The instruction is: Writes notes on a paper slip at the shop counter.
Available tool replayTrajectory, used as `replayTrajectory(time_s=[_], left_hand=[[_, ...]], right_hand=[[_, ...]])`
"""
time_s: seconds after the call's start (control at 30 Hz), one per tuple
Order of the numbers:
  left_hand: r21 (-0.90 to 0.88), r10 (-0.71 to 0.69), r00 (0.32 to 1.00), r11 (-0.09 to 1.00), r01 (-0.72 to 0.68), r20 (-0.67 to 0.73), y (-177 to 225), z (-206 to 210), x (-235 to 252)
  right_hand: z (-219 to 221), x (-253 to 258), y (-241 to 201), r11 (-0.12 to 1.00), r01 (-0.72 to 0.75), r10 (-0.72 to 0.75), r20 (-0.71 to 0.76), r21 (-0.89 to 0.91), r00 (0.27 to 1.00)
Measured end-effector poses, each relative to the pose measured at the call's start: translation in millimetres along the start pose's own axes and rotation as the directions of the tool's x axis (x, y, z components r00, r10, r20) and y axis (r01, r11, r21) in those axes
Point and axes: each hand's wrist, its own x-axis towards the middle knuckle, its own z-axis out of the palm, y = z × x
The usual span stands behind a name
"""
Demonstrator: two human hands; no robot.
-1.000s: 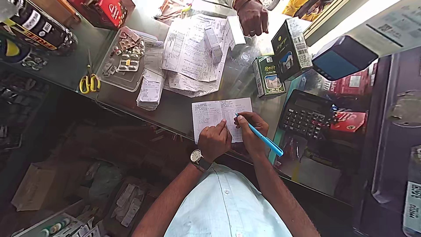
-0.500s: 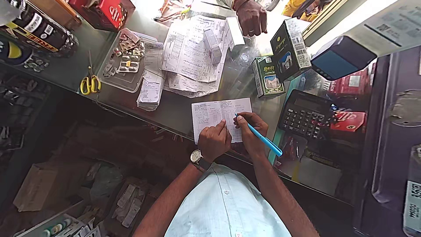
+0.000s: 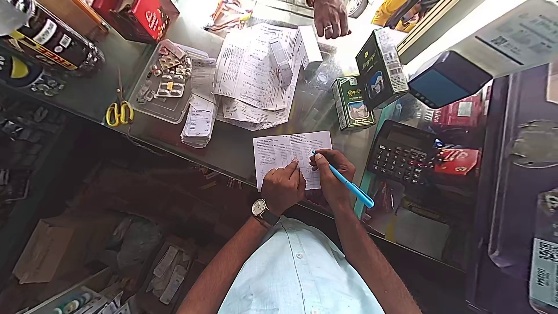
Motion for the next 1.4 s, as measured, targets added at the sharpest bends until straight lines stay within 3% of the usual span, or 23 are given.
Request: replayTrajectory(time_s=[0.27, 0.43, 0.7, 1.4], left_hand=[[-0.013, -0.008, 1.000, 1.000, 0.008, 0.007, 0, 0, 0], [-0.006, -0.005, 1.000, 1.000, 0.005, 0.003, 0, 1, 0], [0.012, -0.037, 0.999, 0.999, 0.037, -0.008, 1, 1, 0], [0.005, -0.029, 0.999, 1.000, 0.029, 0.015, 0, 0, 0]], right_hand=[[-5, 0, 4, 0.976, -0.005, 0.035, -0.136, 0.216, 0.990], [-4, -3, -14, 0.999, -0.046, 0.045, -0.050, -0.006, 0.998], [5, -1, 2, 0.962, 0.057, -0.076, -0.061, -0.268, 0.995], [8, -2, 3, 0.919, 0.110, -0.144, -0.063, -0.378, 0.988]])
